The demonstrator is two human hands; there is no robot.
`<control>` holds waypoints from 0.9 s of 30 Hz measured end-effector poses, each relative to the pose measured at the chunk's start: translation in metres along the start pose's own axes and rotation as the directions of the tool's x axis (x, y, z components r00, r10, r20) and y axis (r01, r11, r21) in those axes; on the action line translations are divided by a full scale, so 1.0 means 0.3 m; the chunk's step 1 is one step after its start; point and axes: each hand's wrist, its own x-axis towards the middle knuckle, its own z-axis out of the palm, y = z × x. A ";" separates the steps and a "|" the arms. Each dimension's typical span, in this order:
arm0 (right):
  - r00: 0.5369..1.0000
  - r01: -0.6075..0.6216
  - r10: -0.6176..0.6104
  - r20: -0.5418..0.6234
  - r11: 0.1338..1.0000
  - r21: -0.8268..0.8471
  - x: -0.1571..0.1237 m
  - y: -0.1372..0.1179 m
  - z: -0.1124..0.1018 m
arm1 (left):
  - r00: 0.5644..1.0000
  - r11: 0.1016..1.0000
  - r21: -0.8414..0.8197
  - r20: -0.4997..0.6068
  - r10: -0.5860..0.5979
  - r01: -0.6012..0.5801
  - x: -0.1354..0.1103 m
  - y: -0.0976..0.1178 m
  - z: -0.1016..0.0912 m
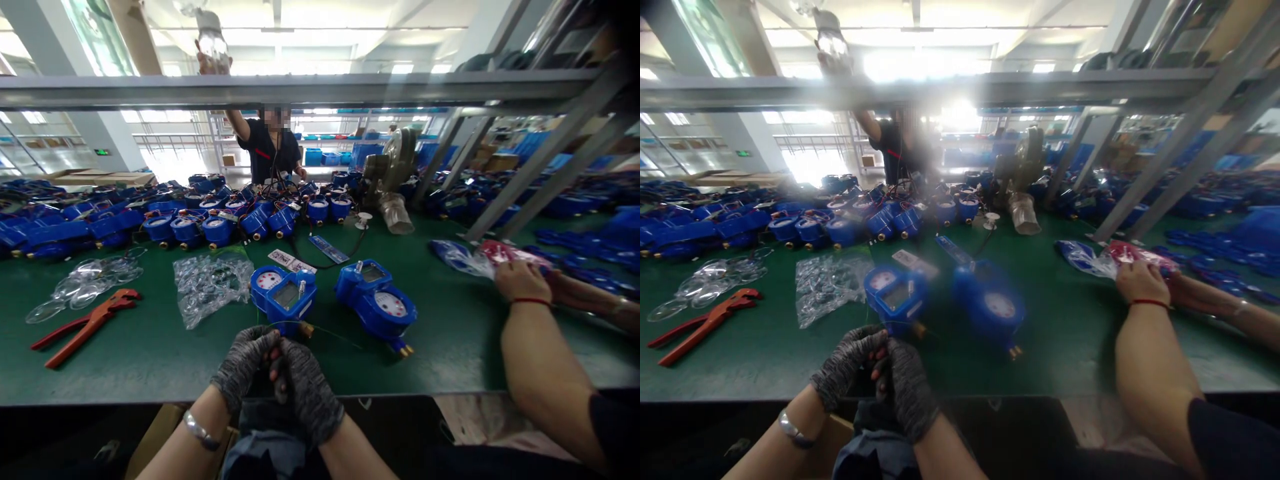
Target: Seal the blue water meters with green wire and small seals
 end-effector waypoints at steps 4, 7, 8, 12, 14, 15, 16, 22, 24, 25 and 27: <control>0.998 0.045 -0.036 0.058 0.986 -0.162 -0.067 -0.053 -0.062 | 0.980 0.986 0.148 -0.172 0.097 -0.072 -0.004 0.017 -0.020; 0.888 0.270 -0.400 -0.229 0.854 -0.445 -0.070 -0.093 -0.154 | 0.911 0.965 0.234 -0.360 0.199 -0.118 -0.016 0.012 -0.034; 0.806 0.325 -0.517 -0.289 0.794 -0.513 -0.055 -0.111 -0.180 | 0.889 0.960 0.235 -0.390 0.239 -0.155 -0.023 0.005 -0.031; 0.762 0.500 -0.639 -0.101 0.680 -0.536 0.042 -0.195 -0.225 | 0.762 0.895 0.288 -0.472 0.443 -0.341 -0.068 -0.030 0.034; 0.796 0.553 -0.604 0.044 0.695 -0.459 0.075 -0.215 -0.212 | 0.708 0.844 0.362 -0.465 0.532 -0.396 -0.085 -0.039 0.070; 0.795 0.561 -0.602 0.070 0.686 -0.464 0.082 -0.212 -0.199 | 0.681 0.814 0.406 -0.454 0.574 -0.416 -0.090 -0.037 0.080; 0.782 0.560 -0.619 0.068 0.651 -0.512 0.082 -0.201 -0.183 | 0.658 0.788 0.443 -0.445 0.607 -0.428 -0.091 -0.032 0.082; 0.650 0.424 -0.759 0.031 0.328 -0.844 0.032 -0.069 -0.039 | 0.660 0.791 0.320 -0.436 0.612 -0.522 -0.067 0.046 -0.032; 0.649 0.388 -0.761 0.016 0.313 -0.867 0.028 -0.063 0.006 | 0.673 0.804 0.284 -0.442 0.593 -0.522 -0.061 0.060 -0.070; 0.646 0.371 -0.763 0.012 0.301 -0.878 0.032 -0.071 0.023 | 0.676 0.817 0.253 -0.463 0.573 -0.519 -0.060 0.062 -0.083; 0.650 0.339 -0.759 0.013 0.274 -0.900 0.045 -0.099 0.048 | 0.679 0.844 0.092 -0.551 0.485 -0.528 -0.062 0.061 -0.102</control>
